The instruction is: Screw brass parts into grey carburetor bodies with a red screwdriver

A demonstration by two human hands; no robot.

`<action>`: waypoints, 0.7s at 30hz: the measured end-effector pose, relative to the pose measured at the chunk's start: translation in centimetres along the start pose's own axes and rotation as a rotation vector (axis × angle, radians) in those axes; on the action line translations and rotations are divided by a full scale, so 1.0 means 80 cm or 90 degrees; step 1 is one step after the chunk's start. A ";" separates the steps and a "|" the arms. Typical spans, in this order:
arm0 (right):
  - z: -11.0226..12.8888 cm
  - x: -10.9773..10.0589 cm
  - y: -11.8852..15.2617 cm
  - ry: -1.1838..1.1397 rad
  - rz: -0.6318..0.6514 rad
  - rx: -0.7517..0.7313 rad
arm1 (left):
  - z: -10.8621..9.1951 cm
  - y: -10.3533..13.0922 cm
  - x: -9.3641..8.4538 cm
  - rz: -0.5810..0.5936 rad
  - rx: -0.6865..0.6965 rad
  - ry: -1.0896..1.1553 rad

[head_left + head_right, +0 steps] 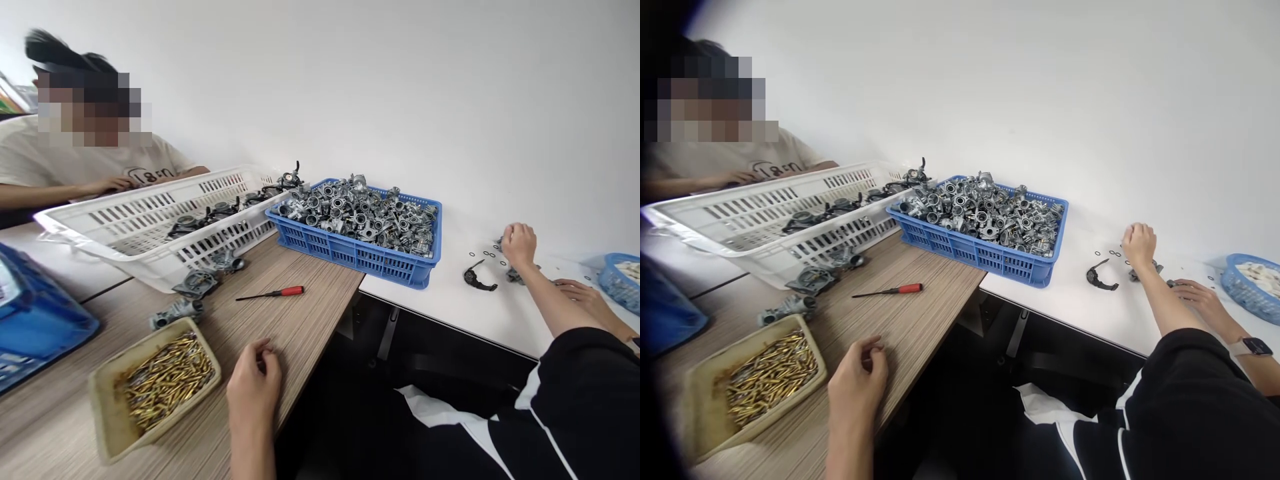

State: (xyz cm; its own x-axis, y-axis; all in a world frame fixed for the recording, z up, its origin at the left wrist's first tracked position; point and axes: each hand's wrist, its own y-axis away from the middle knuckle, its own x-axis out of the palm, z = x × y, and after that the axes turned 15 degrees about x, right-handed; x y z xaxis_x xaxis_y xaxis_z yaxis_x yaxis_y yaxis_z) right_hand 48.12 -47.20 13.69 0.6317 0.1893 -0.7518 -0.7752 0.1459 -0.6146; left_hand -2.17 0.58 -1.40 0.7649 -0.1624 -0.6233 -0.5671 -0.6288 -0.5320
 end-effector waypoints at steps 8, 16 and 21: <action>0.223 -0.007 0.004 -0.234 0.111 -0.271 | 0.000 0.002 0.001 -0.011 0.018 -0.005; 0.361 0.014 0.060 -0.079 0.260 -0.464 | -0.001 0.005 0.001 -0.025 0.027 0.000; 0.366 0.041 0.076 -0.036 0.288 -0.497 | -0.005 0.004 0.000 -0.029 0.019 0.001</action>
State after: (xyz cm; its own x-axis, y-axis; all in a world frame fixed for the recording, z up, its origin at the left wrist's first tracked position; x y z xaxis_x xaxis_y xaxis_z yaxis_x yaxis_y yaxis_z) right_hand 45.31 -17.23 14.52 0.2498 0.1187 -0.9610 -0.7119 -0.6502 -0.2653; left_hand -2.27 0.05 -1.33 0.7911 -0.1356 -0.5965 -0.5402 -0.6126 -0.5770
